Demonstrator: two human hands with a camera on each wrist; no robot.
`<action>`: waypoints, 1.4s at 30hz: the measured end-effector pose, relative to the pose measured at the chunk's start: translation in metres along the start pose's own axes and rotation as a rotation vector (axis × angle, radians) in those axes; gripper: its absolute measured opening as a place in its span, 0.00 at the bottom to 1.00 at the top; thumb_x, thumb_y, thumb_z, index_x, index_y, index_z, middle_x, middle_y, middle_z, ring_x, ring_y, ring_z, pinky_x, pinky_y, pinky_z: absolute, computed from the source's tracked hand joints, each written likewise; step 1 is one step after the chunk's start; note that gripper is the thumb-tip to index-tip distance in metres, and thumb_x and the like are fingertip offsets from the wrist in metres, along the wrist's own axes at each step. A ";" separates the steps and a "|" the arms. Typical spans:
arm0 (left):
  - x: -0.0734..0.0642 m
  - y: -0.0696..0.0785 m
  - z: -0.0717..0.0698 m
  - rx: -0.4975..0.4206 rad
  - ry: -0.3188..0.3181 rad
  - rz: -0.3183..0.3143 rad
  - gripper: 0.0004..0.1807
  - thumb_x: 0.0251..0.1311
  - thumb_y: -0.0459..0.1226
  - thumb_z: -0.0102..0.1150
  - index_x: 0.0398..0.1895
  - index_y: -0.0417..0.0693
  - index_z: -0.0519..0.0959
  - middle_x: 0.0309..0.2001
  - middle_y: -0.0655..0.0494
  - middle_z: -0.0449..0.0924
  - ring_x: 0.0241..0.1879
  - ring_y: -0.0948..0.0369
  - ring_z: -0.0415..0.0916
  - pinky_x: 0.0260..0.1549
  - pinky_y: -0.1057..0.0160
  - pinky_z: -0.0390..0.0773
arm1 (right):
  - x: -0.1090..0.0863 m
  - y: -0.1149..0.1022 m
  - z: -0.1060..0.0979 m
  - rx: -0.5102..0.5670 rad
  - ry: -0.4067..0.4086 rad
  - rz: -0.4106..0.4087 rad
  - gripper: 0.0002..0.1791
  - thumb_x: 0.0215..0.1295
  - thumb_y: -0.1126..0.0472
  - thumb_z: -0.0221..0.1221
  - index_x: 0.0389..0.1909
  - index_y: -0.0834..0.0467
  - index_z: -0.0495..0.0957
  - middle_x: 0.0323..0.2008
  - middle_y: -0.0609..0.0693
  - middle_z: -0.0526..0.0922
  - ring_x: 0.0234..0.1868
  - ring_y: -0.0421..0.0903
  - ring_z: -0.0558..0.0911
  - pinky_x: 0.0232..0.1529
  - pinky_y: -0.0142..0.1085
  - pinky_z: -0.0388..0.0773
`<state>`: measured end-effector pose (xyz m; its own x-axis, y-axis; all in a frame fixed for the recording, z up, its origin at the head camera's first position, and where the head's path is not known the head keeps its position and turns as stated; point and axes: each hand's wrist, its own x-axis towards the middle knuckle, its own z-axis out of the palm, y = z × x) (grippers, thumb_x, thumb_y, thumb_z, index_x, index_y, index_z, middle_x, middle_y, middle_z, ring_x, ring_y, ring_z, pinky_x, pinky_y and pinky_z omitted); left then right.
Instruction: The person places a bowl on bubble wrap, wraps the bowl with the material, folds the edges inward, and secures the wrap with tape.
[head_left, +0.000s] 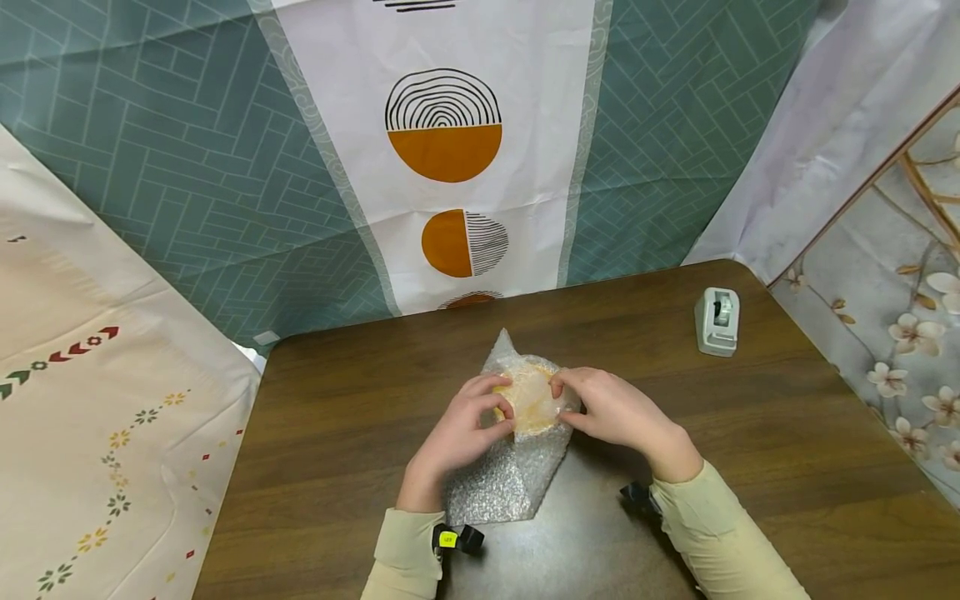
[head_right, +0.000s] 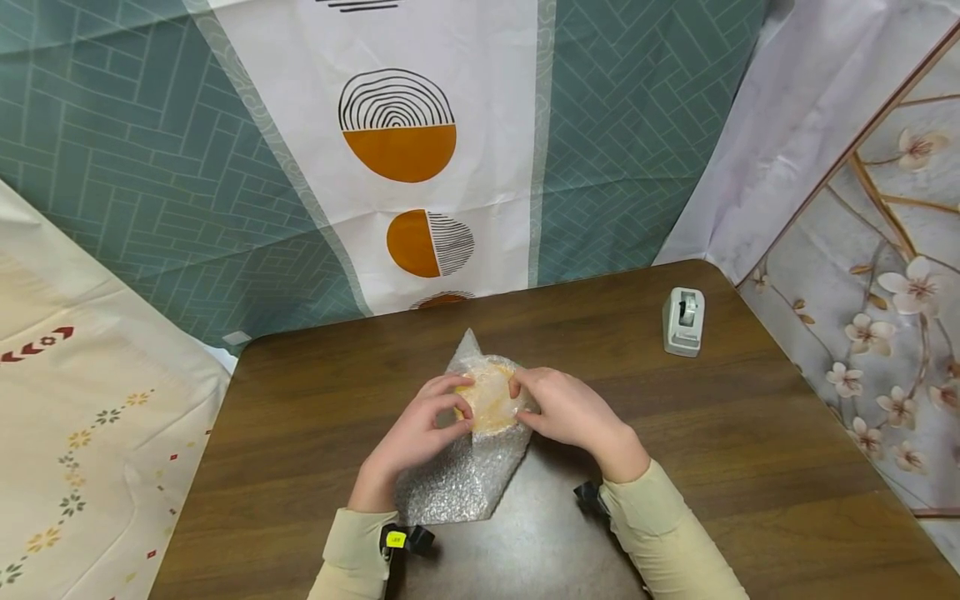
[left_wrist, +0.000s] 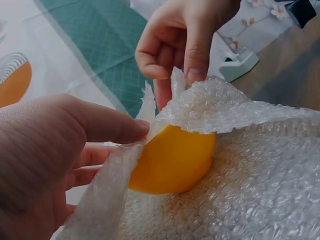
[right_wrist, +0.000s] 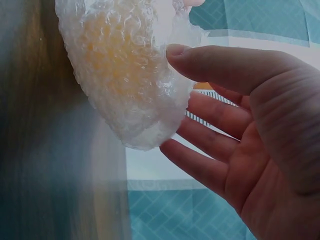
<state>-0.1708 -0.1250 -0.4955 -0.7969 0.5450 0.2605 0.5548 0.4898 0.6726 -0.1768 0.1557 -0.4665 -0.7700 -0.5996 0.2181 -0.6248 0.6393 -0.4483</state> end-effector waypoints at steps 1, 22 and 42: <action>0.000 0.001 0.000 0.002 -0.003 -0.005 0.07 0.64 0.35 0.73 0.32 0.53 0.82 0.69 0.45 0.78 0.75 0.45 0.64 0.73 0.39 0.62 | 0.000 0.000 0.000 0.010 0.004 0.005 0.19 0.60 0.65 0.77 0.47 0.53 0.79 0.42 0.43 0.85 0.38 0.42 0.82 0.42 0.41 0.80; 0.003 0.004 0.006 0.077 -0.040 -0.050 0.05 0.69 0.37 0.69 0.35 0.54 0.82 0.71 0.46 0.75 0.79 0.46 0.60 0.74 0.38 0.60 | -0.002 -0.003 0.002 -0.099 -0.020 -0.036 0.33 0.66 0.72 0.60 0.73 0.55 0.78 0.77 0.58 0.71 0.56 0.50 0.85 0.48 0.45 0.82; 0.000 0.004 0.005 0.088 -0.102 -0.093 0.11 0.75 0.44 0.61 0.39 0.51 0.90 0.77 0.50 0.69 0.83 0.48 0.51 0.76 0.35 0.53 | 0.000 -0.010 0.016 -0.189 -0.069 -0.113 0.25 0.62 0.76 0.57 0.59 0.61 0.88 0.66 0.55 0.83 0.76 0.68 0.68 0.73 0.62 0.66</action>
<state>-0.1672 -0.1200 -0.4966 -0.8199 0.5587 0.1253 0.5021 0.5963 0.6263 -0.1686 0.1415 -0.4760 -0.6875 -0.6996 0.1949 -0.7244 0.6416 -0.2524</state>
